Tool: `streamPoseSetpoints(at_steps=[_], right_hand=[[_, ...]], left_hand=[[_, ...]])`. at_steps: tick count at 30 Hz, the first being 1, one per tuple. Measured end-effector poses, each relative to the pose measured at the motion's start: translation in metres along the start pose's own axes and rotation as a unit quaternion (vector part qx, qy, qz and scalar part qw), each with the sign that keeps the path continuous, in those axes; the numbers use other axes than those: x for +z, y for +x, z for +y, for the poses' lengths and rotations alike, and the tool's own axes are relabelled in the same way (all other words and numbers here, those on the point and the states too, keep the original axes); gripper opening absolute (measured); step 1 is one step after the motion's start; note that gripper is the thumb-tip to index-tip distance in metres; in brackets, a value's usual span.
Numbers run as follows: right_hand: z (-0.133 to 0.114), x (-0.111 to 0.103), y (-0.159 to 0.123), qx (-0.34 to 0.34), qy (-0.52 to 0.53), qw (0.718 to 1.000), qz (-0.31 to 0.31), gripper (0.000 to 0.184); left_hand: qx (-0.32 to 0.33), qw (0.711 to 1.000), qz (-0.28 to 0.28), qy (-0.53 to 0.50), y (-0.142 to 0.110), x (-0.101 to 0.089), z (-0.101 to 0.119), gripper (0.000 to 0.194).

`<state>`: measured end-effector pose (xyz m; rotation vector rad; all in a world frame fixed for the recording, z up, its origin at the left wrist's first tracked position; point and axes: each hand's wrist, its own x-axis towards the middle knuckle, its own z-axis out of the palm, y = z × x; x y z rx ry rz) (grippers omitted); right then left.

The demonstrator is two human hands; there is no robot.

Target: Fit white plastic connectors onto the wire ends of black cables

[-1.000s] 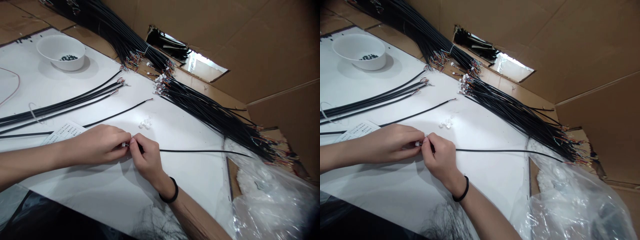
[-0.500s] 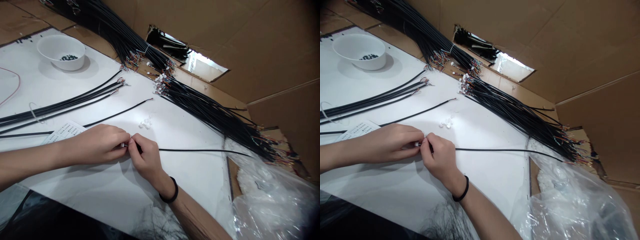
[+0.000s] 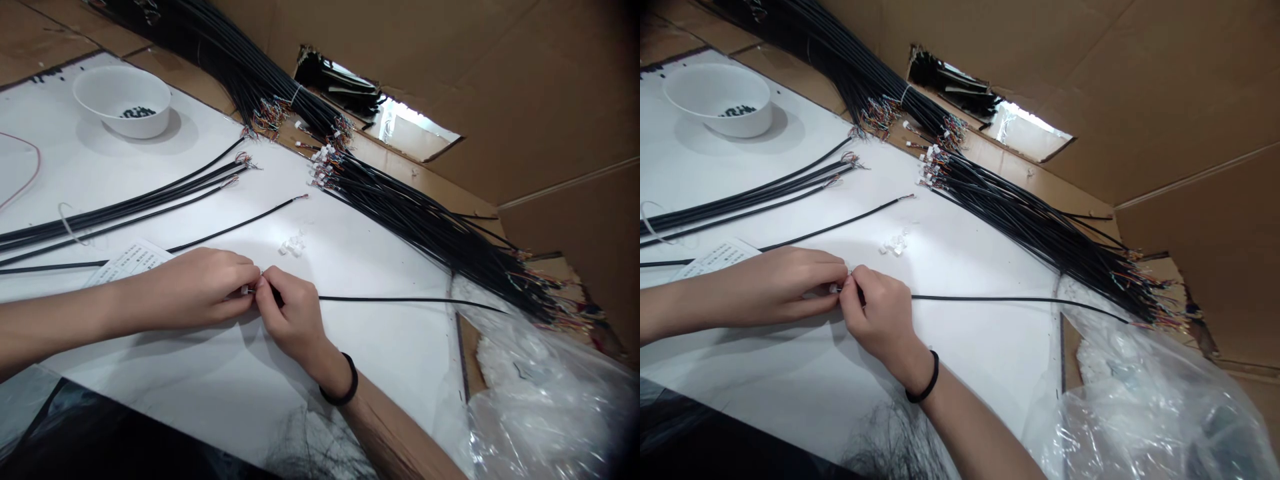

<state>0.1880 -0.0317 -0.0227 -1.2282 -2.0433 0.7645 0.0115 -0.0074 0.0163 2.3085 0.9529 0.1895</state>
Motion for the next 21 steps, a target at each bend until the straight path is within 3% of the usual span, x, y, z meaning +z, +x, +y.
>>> streamPoseSetpoints(at_steps=[21], right_hand=[[-0.0014, -0.0005, 0.0015, -0.009, -0.028, 0.999, -0.012, 0.025]], left_hand=[[0.020, 0.995, 0.004, 0.099, -0.0024, 0.0035, -0.0027, 0.020]])
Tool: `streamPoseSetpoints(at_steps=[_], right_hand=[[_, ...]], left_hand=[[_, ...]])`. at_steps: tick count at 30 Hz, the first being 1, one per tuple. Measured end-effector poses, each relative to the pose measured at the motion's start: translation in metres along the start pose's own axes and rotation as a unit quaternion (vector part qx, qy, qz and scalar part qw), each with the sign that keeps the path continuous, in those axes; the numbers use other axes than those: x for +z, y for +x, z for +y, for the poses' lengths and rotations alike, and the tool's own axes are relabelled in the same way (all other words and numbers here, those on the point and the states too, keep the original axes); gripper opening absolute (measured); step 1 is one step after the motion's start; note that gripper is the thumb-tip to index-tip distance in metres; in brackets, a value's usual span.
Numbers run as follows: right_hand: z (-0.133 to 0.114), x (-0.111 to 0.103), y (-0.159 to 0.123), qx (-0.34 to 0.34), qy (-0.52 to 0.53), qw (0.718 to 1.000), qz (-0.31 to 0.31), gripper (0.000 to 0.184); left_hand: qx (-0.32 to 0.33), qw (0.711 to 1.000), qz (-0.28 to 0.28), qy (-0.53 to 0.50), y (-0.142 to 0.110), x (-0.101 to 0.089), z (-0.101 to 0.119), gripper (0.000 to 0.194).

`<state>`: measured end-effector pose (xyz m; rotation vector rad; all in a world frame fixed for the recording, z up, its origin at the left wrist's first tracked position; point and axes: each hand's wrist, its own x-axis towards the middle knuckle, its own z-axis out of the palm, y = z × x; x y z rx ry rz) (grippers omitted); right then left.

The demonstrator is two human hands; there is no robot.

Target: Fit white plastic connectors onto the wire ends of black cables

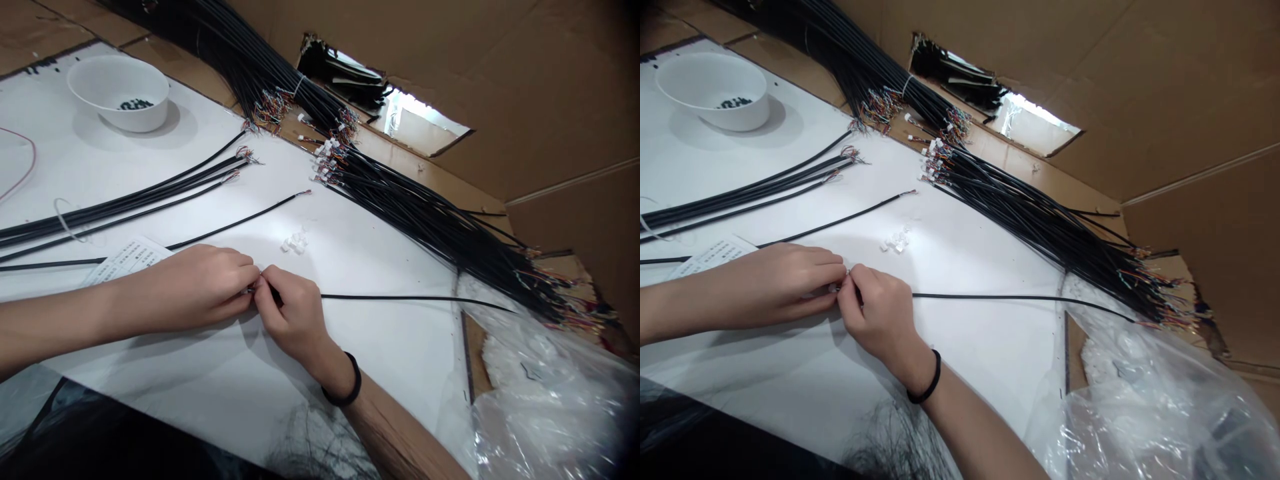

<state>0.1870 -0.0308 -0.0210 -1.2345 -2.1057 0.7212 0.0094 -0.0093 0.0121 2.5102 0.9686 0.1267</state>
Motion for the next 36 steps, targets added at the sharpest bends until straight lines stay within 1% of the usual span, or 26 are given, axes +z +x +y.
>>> streamPoseSetpoints(at_steps=[5, 11, 21, 28, 36], right_hand=[[-0.0002, 0.0004, 0.0000, 0.002, -0.002, 1.000, -0.001, 0.025], [-0.0009, -0.0004, 0.0003, 0.003, -0.001, 1.000, -0.002, 0.025], [-0.0007, 0.0003, -0.0007, 0.002, -0.006, 1.000, 0.000, 0.026], [-0.0011, 0.0005, 0.0004, 0.001, -0.008, 1.000, 0.003, 0.027], [-0.0006, 0.0000, -0.0002, 0.000, -0.006, 1.000, -0.002, 0.026]], left_hand=[[0.001, 1.000, -0.002, 0.002, -0.0002, 0.0000, 0.0002, 0.022], [0.001, 1.000, -0.004, 0.004, -0.0008, -0.0011, 0.0008, 0.019], [0.012, 1.000, 0.011, 0.018, -0.0018, 0.0005, -0.0004, 0.022], [0.013, 1.000, 0.000, 0.010, -0.0005, -0.0011, -0.0006, 0.021], [0.015, 1.000, 0.001, 0.008, -0.0001, -0.0002, -0.0003, 0.020]])
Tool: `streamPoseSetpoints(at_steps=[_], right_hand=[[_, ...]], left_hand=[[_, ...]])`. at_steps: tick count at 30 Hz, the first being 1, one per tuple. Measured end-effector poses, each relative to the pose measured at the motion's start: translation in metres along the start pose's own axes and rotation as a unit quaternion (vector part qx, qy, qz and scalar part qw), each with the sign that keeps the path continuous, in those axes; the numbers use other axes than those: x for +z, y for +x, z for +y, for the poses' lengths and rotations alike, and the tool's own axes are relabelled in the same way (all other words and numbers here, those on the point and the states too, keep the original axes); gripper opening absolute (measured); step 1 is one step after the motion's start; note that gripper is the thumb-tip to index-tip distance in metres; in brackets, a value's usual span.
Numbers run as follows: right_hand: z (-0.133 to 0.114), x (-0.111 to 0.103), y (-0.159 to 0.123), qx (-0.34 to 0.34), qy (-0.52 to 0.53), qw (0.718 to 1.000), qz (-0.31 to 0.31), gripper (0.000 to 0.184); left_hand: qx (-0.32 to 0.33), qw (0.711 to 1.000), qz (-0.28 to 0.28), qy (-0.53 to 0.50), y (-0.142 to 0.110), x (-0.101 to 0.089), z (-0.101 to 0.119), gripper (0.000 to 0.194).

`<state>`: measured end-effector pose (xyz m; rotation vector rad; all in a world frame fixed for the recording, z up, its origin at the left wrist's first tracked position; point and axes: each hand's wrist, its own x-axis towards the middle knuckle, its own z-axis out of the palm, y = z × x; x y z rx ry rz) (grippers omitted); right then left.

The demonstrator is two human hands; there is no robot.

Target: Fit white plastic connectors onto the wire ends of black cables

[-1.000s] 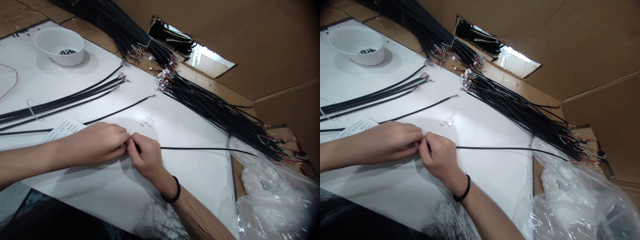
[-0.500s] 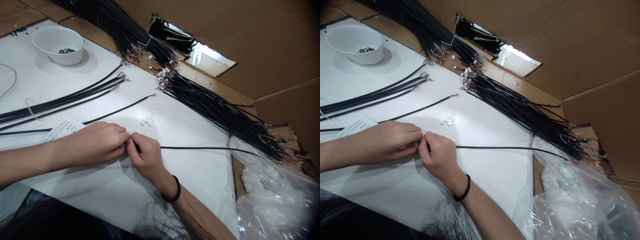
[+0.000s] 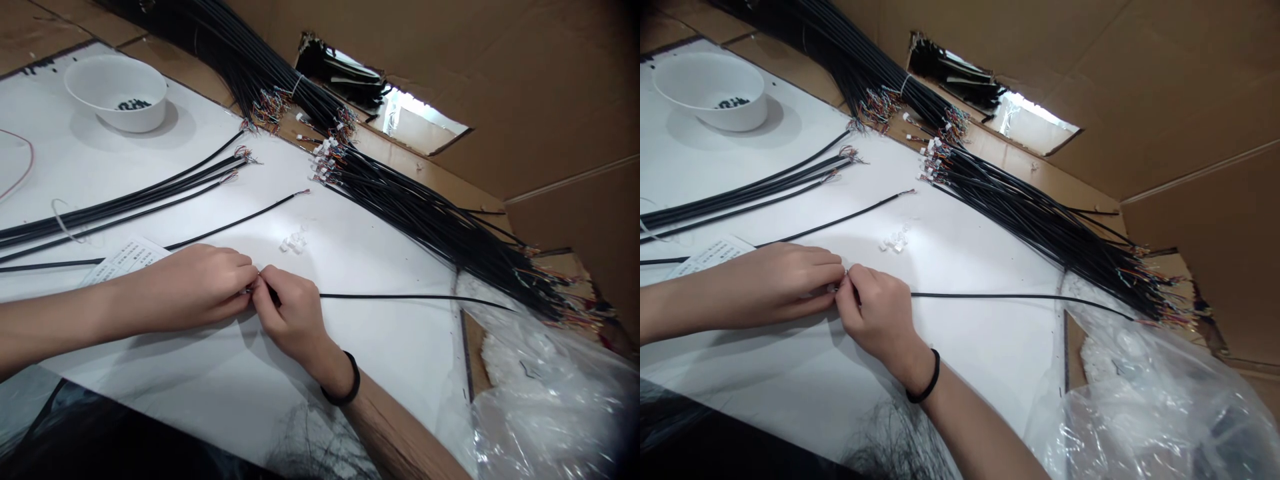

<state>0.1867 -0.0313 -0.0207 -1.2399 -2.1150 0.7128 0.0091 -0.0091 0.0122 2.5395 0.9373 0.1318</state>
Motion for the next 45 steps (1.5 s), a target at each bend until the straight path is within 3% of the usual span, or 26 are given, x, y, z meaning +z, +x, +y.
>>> streamPoseSetpoints(at_steps=[15, 22, 45], right_hand=[[0.0010, -0.0001, -0.0008, -0.009, 0.016, 1.000, 0.017, 0.024], [0.0015, -0.0008, -0.0019, -0.013, 0.029, 0.999, 0.027, 0.025], [0.0022, 0.0001, -0.0021, -0.018, 0.029, 0.999, 0.030, 0.025]], left_hand=[[-0.036, 0.998, 0.000, -0.060, 0.0012, -0.0025, 0.0029, 0.025], [-0.002, 0.998, 0.040, -0.048, 0.0000, 0.0030, 0.0018, 0.026], [0.023, 0.998, 0.061, -0.026, 0.0001, 0.0049, 0.0007, 0.026]])
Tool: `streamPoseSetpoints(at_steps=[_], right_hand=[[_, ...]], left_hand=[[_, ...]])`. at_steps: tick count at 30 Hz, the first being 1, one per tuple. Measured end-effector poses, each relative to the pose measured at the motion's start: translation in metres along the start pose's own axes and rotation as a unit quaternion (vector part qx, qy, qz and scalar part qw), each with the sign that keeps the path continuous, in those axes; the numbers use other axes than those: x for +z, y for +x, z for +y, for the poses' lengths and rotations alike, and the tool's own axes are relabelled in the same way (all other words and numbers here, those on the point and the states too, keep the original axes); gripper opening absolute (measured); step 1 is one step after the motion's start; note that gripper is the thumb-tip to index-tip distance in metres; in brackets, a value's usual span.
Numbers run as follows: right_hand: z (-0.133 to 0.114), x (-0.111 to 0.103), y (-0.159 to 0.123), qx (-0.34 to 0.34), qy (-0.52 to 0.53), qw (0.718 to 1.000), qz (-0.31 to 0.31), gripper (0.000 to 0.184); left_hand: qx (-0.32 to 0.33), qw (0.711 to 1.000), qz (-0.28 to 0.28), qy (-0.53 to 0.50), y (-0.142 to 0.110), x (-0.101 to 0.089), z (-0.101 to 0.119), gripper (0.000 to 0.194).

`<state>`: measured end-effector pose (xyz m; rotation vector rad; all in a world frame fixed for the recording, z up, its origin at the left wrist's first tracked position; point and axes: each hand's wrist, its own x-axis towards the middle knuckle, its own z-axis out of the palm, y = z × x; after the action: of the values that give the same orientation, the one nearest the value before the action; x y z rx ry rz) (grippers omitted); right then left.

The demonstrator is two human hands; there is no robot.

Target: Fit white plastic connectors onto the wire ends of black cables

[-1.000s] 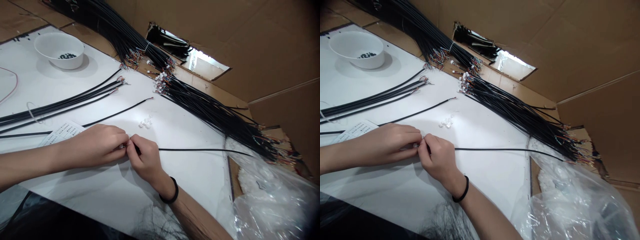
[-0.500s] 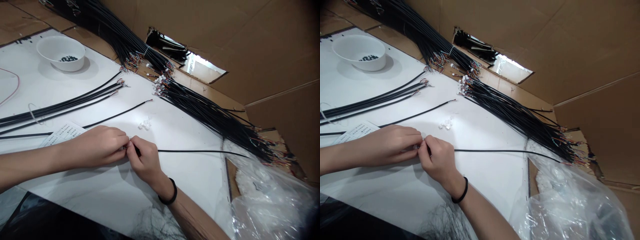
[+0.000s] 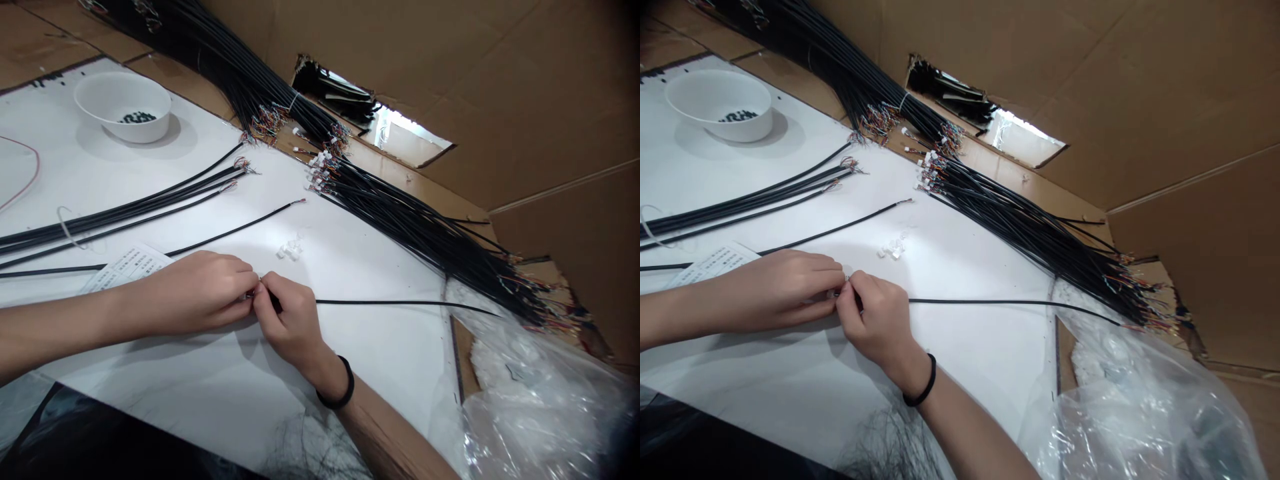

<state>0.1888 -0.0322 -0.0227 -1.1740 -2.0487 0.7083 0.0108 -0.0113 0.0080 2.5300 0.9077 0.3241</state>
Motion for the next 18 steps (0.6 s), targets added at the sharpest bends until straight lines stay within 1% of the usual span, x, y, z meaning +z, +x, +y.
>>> streamPoseSetpoints(at_steps=[6, 12, 18], right_hand=[[0.0000, 0.0004, 0.0001, 0.000, 0.002, 1.000, 0.000, 0.025], [-0.0007, 0.0005, 0.0013, 0.002, -0.009, 1.000, -0.010, 0.026], [-0.0004, 0.0006, 0.0016, -0.001, -0.020, 1.000, -0.012, 0.026]], left_hand=[[0.009, 1.000, 0.010, 0.012, -0.0008, 0.0007, -0.0006, 0.025], [0.007, 0.999, -0.018, 0.040, 0.0010, -0.0029, 0.0001, 0.026], [0.031, 0.995, 0.002, 0.098, 0.0011, -0.0034, 0.0011, 0.030]])
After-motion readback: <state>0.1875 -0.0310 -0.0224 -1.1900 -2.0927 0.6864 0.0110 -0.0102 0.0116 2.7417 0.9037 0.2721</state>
